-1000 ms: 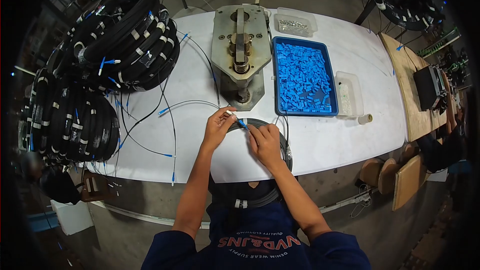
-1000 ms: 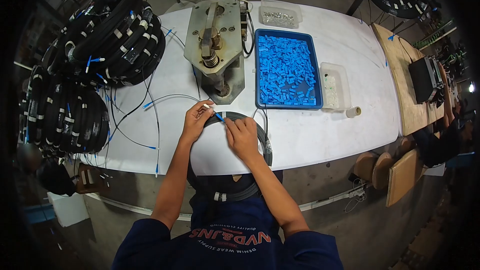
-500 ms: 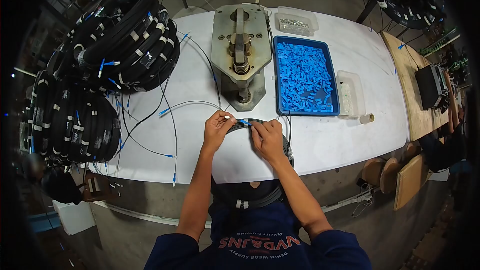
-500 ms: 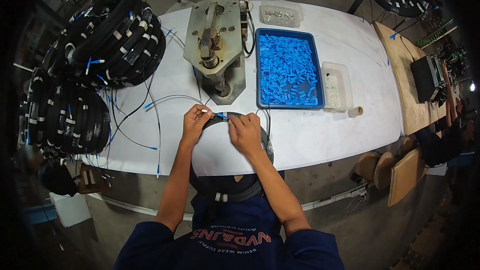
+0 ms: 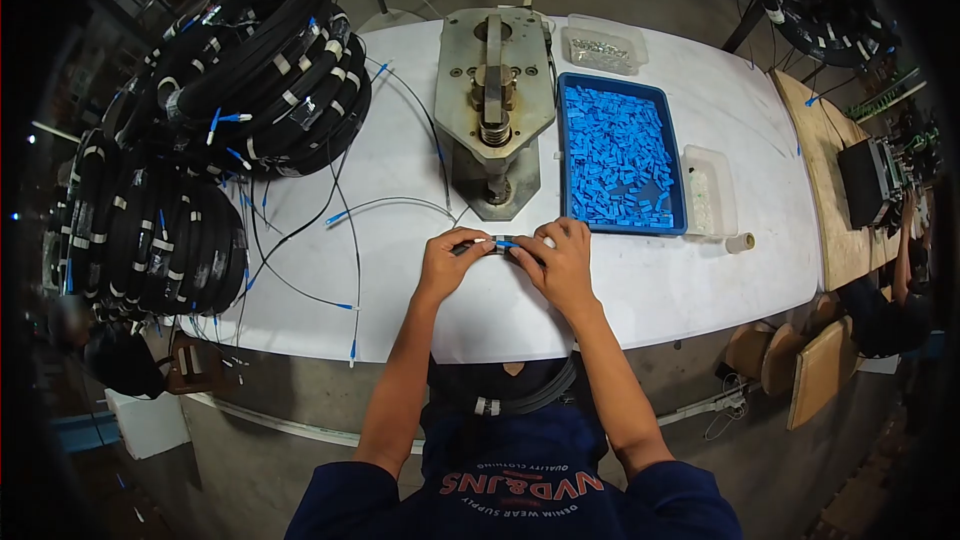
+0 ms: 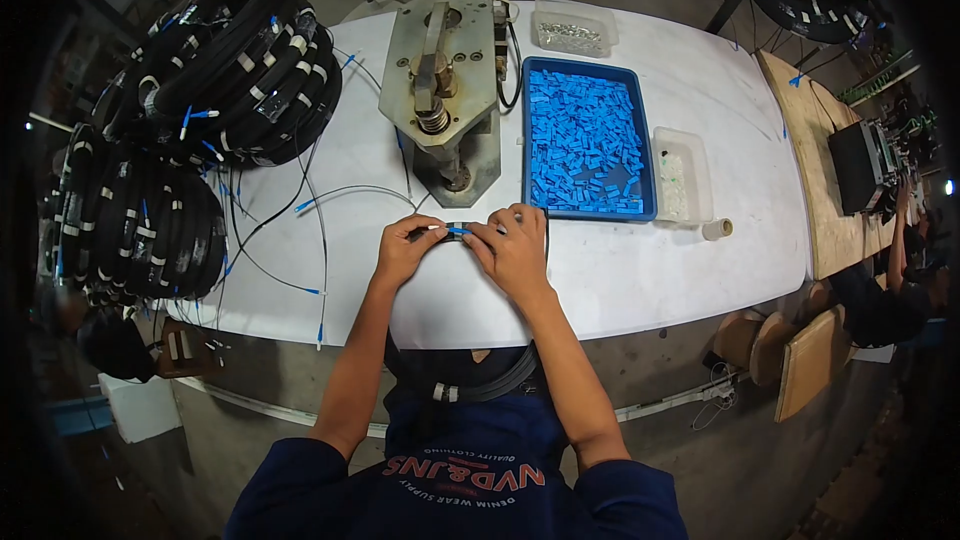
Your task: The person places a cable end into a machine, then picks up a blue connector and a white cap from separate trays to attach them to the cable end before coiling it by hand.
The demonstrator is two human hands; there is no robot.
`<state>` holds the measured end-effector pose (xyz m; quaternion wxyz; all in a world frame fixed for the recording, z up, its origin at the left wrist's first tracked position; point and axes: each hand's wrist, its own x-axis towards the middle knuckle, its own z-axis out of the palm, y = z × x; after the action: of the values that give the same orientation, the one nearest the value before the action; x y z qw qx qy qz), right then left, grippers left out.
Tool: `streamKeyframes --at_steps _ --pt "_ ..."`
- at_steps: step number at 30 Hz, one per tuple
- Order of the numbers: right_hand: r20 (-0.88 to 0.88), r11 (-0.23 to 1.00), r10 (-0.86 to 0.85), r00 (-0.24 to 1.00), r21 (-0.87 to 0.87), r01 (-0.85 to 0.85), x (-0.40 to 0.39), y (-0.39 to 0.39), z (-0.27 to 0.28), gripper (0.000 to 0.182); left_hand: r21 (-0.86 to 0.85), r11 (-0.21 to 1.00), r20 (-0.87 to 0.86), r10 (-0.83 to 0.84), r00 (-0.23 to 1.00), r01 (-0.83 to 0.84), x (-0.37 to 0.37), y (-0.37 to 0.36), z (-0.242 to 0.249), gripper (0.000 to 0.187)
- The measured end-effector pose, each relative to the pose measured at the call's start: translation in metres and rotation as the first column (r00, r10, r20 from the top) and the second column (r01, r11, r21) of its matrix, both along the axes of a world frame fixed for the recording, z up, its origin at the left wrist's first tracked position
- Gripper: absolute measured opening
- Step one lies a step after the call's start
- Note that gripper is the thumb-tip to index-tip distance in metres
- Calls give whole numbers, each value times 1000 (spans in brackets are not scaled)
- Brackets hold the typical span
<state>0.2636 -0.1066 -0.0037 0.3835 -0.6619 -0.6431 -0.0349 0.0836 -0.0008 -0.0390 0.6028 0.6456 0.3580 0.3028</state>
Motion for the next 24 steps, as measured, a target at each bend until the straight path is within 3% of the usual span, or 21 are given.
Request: streamKeyframes --at_steps 8,10,13,20,24 --pt "-49 999 -24 998 22 25 2 1 -6 12 -48 999 5 16 1000 -16 -3 2 -8 16" --pt "-161 1000 18 987 3 -18 7 1 -7 10 -182 983 171 47 984 -15 -4 3 -11 19" --pt "-155 1000 -17 988 -21 14 11 0 -8 10 -226 974 211 49 976 0 -4 5 -9 22" --pt "-174 993 -58 983 -110 40 7 -2 -23 16 -189 982 153 47 987 -18 -1 6 -9 23" --pt "-44 988 -154 987 -9 154 1 1 -27 20 -168 985 130 48 990 -26 -2 5 -11 23"
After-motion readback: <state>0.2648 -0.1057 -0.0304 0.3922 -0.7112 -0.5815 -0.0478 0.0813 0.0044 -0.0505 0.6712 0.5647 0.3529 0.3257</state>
